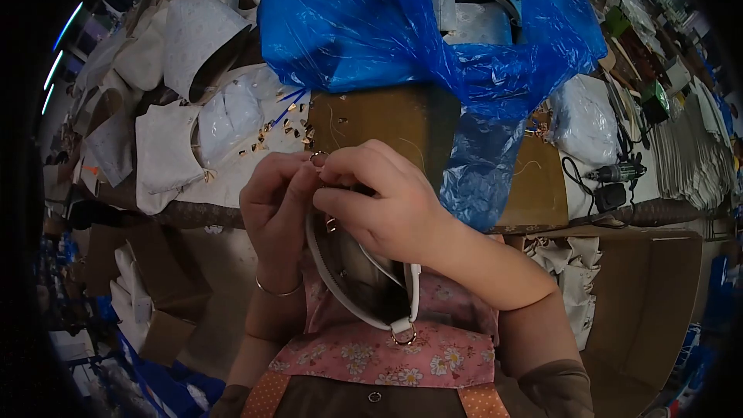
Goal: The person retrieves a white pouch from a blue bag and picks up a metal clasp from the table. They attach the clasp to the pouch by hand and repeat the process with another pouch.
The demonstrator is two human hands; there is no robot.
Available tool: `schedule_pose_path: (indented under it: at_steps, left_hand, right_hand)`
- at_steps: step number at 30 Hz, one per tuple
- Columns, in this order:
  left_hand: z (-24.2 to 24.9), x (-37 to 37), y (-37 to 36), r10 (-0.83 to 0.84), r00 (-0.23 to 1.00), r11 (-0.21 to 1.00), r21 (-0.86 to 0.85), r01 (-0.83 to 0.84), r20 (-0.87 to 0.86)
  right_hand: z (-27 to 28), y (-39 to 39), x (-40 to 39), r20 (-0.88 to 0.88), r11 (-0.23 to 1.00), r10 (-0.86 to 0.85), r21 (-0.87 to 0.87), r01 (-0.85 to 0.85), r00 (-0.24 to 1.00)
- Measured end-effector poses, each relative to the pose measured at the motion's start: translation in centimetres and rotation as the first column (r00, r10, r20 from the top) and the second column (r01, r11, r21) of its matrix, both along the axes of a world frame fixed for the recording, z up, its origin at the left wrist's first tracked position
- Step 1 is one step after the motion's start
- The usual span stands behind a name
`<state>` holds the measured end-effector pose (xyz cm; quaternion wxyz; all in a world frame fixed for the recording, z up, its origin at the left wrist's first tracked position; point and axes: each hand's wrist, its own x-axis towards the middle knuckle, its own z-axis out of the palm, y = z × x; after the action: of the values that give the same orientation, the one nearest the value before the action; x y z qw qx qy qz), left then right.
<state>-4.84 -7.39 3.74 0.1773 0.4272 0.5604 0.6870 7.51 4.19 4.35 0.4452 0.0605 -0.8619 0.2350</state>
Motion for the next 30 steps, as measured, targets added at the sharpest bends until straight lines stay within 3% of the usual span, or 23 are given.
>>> schedule_pose_path:
  at_steps: [1,3,4,6,10,12,13,15,17,19,21,22,24,30]
  left_hand:
    - [-0.2,0.0,0.4,0.003,1.0,1.0,-0.005,-0.003,0.008]
    - [-0.7,0.2,1.2,0.061,0.992,0.967,0.253,-0.031,-0.11]
    - [-0.6,0.6,1.2,0.06,0.993,0.969,0.246,-0.034,-0.102]
    - [0.3,1.7,1.1,-0.003,0.985,0.952,0.303,-0.051,0.175]
    - [0.5,2.8,1.1,0.038,0.942,0.939,0.311,-0.148,0.333]
    - [0.1,2.2,1.5,0.094,0.938,0.926,0.317,-0.206,0.334]
    - [-0.3,2.3,1.6,0.095,0.934,0.928,0.309,-0.208,0.343]
    - [-1.3,2.6,1.5,0.143,0.989,0.943,0.308,-0.122,-0.047]
    - [-1.6,2.6,1.3,0.162,0.979,0.956,0.265,-0.125,-0.123]
    - [-1.9,2.4,1.0,0.171,0.963,0.968,0.217,-0.126,-0.206]
    - [-2.2,2.2,1.1,0.238,0.92,0.956,0.245,-0.164,-0.312]
    - [-2.2,2.3,1.1,0.229,0.924,0.958,0.238,-0.158,-0.306]
    - [-2.1,2.3,1.3,0.169,0.978,0.959,0.25,-0.135,-0.12]
    - [-2.3,2.1,1.2,0.187,0.979,0.947,0.279,-0.159,-0.078]
  right_hand:
    - [0.0,-0.2,0.1,0.008,1.0,0.003,-0.005,-0.003,1.0]
    - [0.3,-0.7,0.4,0.007,0.996,0.013,-0.087,-0.012,1.0]
    - [0.1,-1.0,0.6,0.015,0.996,0.013,-0.093,-0.012,1.0]
    - [-0.2,-1.8,1.3,0.072,0.99,0.035,-0.137,-0.025,0.997]
    - [-0.8,-3.6,3.5,0.171,0.984,0.077,-0.174,-0.047,0.982]
    - [-1.5,-5.1,5.1,0.296,0.912,0.28,-0.378,-0.157,0.913]
    - [-1.9,-5.6,6.0,0.388,0.916,0.269,-0.385,-0.11,0.882]
    - [-2.3,-6.2,7.3,0.39,0.858,0.369,-0.493,-0.148,0.843]
    - [-2.4,-6.4,8.7,0.376,0.784,0.47,-0.593,-0.182,0.799]
    - [-1.7,-6.6,10.2,0.325,0.535,0.692,-0.83,-0.156,0.645]
    - [-1.1,-5.7,10.2,0.335,0.511,0.722,-0.848,-0.139,0.606]
    - [-0.9,-5.6,10.1,0.363,0.539,0.694,-0.834,-0.116,0.621]
    - [-1.1,-5.5,9.8,0.371,0.584,0.649,-0.803,-0.122,0.664]
    - [-1.1,-5.5,8.8,0.386,0.638,0.615,-0.756,-0.146,0.687]
